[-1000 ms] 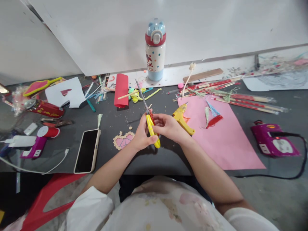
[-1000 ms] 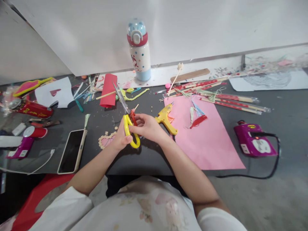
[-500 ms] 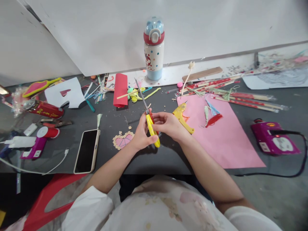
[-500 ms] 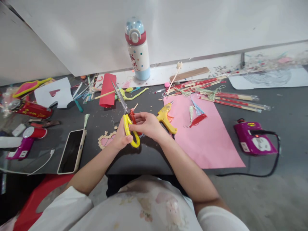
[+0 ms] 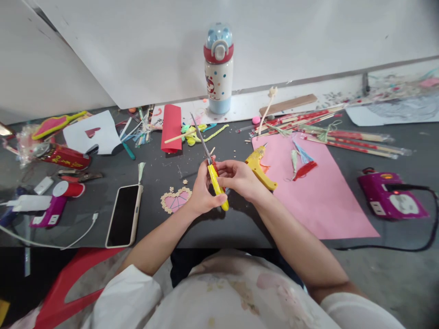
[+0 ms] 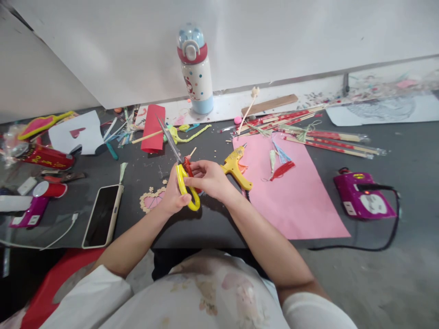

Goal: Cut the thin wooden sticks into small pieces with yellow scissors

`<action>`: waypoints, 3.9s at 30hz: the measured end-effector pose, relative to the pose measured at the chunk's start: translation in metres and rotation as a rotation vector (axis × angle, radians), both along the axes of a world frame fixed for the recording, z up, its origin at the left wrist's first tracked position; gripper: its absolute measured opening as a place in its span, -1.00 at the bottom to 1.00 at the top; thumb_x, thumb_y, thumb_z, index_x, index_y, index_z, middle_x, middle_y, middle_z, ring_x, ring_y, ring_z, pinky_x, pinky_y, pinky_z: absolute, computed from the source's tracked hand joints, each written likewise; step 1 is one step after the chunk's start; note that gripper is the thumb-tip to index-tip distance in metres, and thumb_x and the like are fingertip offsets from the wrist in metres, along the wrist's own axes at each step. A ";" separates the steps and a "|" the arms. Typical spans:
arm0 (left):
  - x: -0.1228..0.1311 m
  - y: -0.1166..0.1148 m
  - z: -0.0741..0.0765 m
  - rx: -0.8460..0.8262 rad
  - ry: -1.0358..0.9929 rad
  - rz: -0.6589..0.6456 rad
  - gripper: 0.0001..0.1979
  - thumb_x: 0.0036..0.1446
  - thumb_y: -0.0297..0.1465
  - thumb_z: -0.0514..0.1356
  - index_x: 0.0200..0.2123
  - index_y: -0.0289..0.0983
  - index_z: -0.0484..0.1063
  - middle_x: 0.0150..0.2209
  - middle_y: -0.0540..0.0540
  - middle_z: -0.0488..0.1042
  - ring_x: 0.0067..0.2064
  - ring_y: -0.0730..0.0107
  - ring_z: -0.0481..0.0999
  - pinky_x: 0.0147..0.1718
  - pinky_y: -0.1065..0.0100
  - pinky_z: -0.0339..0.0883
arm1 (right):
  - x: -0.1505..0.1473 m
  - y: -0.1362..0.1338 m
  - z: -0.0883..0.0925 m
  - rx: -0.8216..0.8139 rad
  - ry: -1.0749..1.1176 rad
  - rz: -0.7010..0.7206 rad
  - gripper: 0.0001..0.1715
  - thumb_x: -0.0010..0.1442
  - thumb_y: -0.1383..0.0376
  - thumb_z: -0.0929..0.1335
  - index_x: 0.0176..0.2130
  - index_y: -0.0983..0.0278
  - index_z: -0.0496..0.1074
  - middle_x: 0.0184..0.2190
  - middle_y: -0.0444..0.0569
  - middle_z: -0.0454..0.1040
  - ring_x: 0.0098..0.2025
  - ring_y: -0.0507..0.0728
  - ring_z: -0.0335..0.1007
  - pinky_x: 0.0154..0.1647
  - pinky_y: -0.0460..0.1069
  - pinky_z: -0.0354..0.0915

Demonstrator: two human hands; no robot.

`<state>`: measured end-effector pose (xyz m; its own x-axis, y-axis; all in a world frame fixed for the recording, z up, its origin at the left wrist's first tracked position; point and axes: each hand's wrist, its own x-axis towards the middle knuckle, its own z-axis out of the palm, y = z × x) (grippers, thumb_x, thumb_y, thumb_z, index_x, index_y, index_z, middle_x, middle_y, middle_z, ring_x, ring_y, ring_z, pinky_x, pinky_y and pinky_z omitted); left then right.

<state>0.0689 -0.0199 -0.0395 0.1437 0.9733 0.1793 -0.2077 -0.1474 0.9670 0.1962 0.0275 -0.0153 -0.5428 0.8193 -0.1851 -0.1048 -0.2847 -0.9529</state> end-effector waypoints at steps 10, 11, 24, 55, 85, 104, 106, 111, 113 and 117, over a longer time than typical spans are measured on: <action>-0.002 0.001 -0.002 -0.018 0.008 -0.006 -0.04 -0.24 -0.06 0.35 0.18 -0.12 -0.05 0.12 -0.26 0.22 0.11 0.00 0.35 0.13 -0.06 0.19 | -0.001 0.000 -0.003 -0.016 0.013 -0.005 -0.62 -0.20 0.26 0.48 -0.32 0.33 0.41 -0.41 -0.06 0.48 -0.43 0.05 0.40 -0.37 -0.03 0.32; -0.002 0.002 -0.003 -0.030 0.015 -0.006 -0.03 -0.24 -0.05 0.35 0.18 -0.13 -0.06 0.12 -0.26 0.22 0.11 0.00 0.34 0.13 -0.06 0.18 | -0.001 0.001 -0.004 -0.019 0.007 -0.002 -0.62 -0.20 0.26 0.47 -0.31 0.33 0.42 -0.42 -0.06 0.48 -0.43 0.04 0.40 -0.38 -0.03 0.31; -0.020 0.008 0.004 -0.034 0.193 -0.114 0.00 -0.22 0.08 0.26 0.23 -0.14 -0.08 0.19 -0.27 0.16 0.18 0.02 0.25 0.10 0.04 0.25 | 0.002 -0.001 0.005 0.042 -0.029 -0.035 -0.56 -0.12 0.18 0.45 -0.22 0.31 0.42 -0.34 -0.04 0.49 -0.39 0.03 0.38 -0.44 -0.08 0.30; -0.060 0.025 0.029 0.288 0.620 0.834 -0.66 0.24 -0.16 -0.05 -0.13 -0.21 0.39 -0.16 -0.10 0.47 -0.07 0.37 0.45 -0.07 0.28 0.32 | 0.007 0.000 0.004 0.272 -0.328 -0.192 -0.45 -0.15 0.15 0.45 -0.14 0.33 0.42 -0.29 0.03 0.52 -0.29 0.13 0.43 -0.25 0.04 0.37; -0.070 0.028 0.035 0.475 0.977 0.774 -0.69 0.19 -0.31 0.07 -0.56 -0.23 0.42 -0.46 -0.02 0.50 -0.27 0.40 0.44 -0.18 0.34 0.28 | 0.010 0.002 0.000 0.535 -0.469 -0.176 -0.34 -0.24 0.16 0.49 -0.12 0.25 0.31 -0.28 -0.03 0.43 -0.36 0.06 0.30 -0.35 -0.02 0.28; -0.063 0.023 0.034 0.346 0.728 0.783 -0.79 0.10 -0.26 0.17 -0.31 -0.24 0.52 -0.55 0.03 0.46 -0.43 0.47 0.47 -0.27 0.35 0.38 | 0.020 0.009 -0.008 0.459 -0.450 -0.074 -0.34 -0.24 0.09 0.50 -0.15 0.22 0.31 -0.40 -0.16 0.35 -0.48 -0.02 0.15 -0.44 -0.07 0.20; -0.063 0.023 0.033 0.357 0.725 0.791 -0.82 0.08 -0.27 0.18 -0.35 -0.24 0.52 -0.52 0.03 0.47 -0.43 0.47 0.47 -0.29 0.36 0.38 | 0.020 0.008 -0.005 0.461 -0.446 -0.067 -0.32 -0.25 0.09 0.51 -0.14 0.24 0.32 -0.40 -0.14 0.36 -0.47 -0.01 0.17 -0.43 -0.06 0.21; -0.064 0.022 0.035 0.375 0.771 0.757 -0.86 0.07 -0.31 0.19 -0.42 -0.24 0.50 -0.49 0.02 0.48 -0.40 0.46 0.48 -0.29 0.37 0.38 | 0.019 0.005 -0.002 0.463 -0.438 -0.062 -0.31 -0.28 0.08 0.51 -0.14 0.25 0.35 -0.40 -0.11 0.37 -0.45 0.02 0.21 -0.40 -0.05 0.22; -0.064 0.022 0.036 0.402 0.782 0.742 -0.87 0.07 -0.34 0.20 -0.45 -0.24 0.50 -0.48 0.00 0.49 -0.38 0.46 0.48 -0.29 0.37 0.37 | 0.019 0.005 -0.001 0.460 -0.431 -0.067 -0.30 -0.28 0.08 0.52 -0.14 0.25 0.35 -0.40 -0.11 0.37 -0.45 0.02 0.22 -0.40 -0.05 0.23; -0.063 0.022 0.036 0.453 0.800 0.735 -0.89 0.05 -0.38 0.21 -0.47 -0.24 0.50 -0.49 0.00 0.50 -0.37 0.47 0.47 -0.29 0.39 0.35 | 0.018 0.005 -0.001 0.456 -0.415 -0.079 -0.28 -0.29 0.06 0.51 -0.14 0.25 0.33 -0.40 -0.12 0.36 -0.46 0.01 0.20 -0.40 -0.04 0.23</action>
<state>0.0058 0.0025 -0.0032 -0.1975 0.7395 0.6436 0.7126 -0.3425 0.6122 0.2145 0.0320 -0.0166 -0.4349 0.9004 0.0110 0.2962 0.1545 -0.9425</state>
